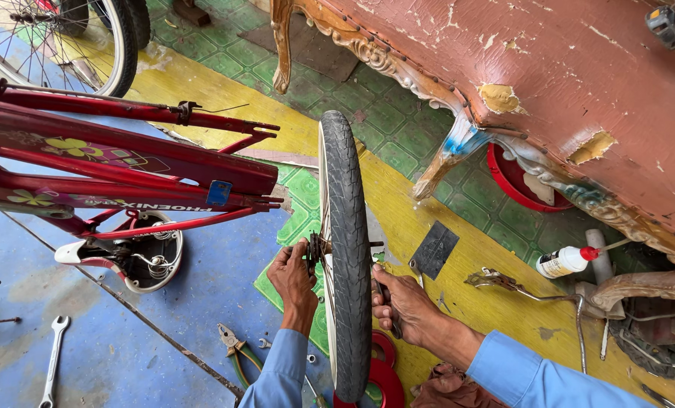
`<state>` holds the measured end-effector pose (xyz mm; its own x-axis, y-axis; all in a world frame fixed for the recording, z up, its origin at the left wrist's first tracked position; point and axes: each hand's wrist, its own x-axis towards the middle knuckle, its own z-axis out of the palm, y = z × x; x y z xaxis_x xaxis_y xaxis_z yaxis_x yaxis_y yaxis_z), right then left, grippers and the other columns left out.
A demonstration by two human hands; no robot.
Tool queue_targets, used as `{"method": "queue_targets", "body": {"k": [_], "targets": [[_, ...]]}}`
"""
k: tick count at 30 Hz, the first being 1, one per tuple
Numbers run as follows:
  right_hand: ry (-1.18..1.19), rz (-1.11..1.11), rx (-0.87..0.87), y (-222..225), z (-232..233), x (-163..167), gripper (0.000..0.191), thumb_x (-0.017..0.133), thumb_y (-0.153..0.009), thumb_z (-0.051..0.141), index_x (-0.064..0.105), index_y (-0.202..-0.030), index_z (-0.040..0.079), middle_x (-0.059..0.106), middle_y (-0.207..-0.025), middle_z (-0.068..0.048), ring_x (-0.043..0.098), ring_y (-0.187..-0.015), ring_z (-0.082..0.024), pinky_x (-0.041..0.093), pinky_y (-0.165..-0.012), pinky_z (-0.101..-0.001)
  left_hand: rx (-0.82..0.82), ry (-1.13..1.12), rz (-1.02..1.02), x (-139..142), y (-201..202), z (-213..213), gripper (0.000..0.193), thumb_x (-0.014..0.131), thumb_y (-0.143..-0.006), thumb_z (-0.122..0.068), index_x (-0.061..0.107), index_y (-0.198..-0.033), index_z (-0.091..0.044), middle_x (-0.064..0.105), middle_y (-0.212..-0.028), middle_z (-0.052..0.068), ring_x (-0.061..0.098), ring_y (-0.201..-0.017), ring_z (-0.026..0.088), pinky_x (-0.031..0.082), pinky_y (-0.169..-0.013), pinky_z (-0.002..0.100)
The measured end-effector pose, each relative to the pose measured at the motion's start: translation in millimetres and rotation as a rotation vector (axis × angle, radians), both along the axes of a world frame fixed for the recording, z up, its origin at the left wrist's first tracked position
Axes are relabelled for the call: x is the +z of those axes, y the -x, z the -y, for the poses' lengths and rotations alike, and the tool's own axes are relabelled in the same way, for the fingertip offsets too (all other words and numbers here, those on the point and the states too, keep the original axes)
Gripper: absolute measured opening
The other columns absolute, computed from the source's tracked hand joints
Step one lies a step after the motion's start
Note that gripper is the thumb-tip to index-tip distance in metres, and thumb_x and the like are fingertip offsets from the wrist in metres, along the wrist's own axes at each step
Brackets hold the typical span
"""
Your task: The person works on the rear wheel of a red bicycle lying on the floor, using a wrench to loosen and remove the axle nut and hub hardware. They detach the hub's drive shell, hold and turn it in both hands, then set it on the floor and press on it with both palms.
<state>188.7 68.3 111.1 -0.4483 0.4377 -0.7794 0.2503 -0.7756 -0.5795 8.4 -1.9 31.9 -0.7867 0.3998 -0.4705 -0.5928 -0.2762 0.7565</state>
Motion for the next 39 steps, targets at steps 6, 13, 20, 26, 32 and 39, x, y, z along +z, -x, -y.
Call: {"method": "queue_targets", "body": {"k": [6,13,20,26,32,39], "targets": [[-0.137,0.011,-0.021,3.9,25.8,-14.2,0.043,0.056,-0.100,0.050,0.049,-0.083,0.011,0.040,-0.059,0.004,0.036,-0.037,-0.007,0.030,-0.029,-0.0251,0.027,-0.017,0.035,-0.4,-0.3,-0.2,0.017,0.075,-0.089,-0.018,0.068,-0.080,-0.007,0.061,-0.062,0.000,0.044,-0.043,0.009,0.024,-0.037,0.025],[-0.447,0.077,0.033,2.5,36.6,-42.3,0.053,0.048,-0.102,0.052,0.058,-0.081,0.005,0.039,-0.051,0.001,0.035,-0.034,-0.009,0.030,-0.029,-0.0282,0.014,-0.063,0.027,-4.8,1.1,-1.3,0.020,0.075,-0.091,-0.018,0.065,-0.079,-0.006,0.057,-0.060,0.000,0.043,-0.042,0.009,0.024,-0.036,0.026],[-0.576,0.015,0.178,-3.0,29.8,-78.1,0.048,0.045,-0.105,0.049,0.058,-0.093,0.004,0.038,-0.056,0.000,0.040,-0.044,-0.012,0.038,-0.039,-0.0318,-0.011,-0.052,0.082,-16.0,9.5,4.4,0.017,0.074,-0.091,-0.019,0.065,-0.081,-0.008,0.054,-0.058,-0.001,0.041,-0.040,0.008,0.024,-0.036,0.025],[-1.006,0.126,0.489,-0.4,-11.1,-82.4,0.049,0.035,-0.105,0.047,0.065,-0.117,0.010,0.054,-0.062,-0.003,0.056,-0.058,-0.014,0.048,-0.056,-0.0338,-0.011,-0.098,0.048,-19.0,15.7,5.5,0.020,0.076,-0.091,-0.018,0.064,-0.079,-0.007,0.055,-0.059,0.000,0.043,-0.041,0.008,0.025,-0.035,0.025],[-1.048,0.071,0.507,-8.4,-19.2,-67.8,0.047,0.039,-0.109,0.044,0.067,-0.116,0.007,0.054,-0.067,-0.005,0.052,-0.062,-0.015,0.046,-0.060,-0.0349,-0.016,-0.051,0.090,-6.0,14.2,5.2,0.021,0.076,-0.089,-0.018,0.063,-0.077,-0.008,0.057,-0.059,0.001,0.042,-0.040,0.008,0.024,-0.035,0.025],[-0.778,0.575,0.473,-36.8,-22.8,-68.9,0.040,0.040,-0.110,0.039,0.068,-0.106,0.011,0.047,-0.065,-0.001,0.040,-0.051,-0.015,0.033,-0.045,-0.0389,-0.014,-0.061,0.078,-3.0,13.2,7.8,0.024,0.077,-0.089,-0.018,0.061,-0.075,-0.009,0.056,-0.059,0.000,0.043,-0.042,0.008,0.023,-0.036,0.024]]}}
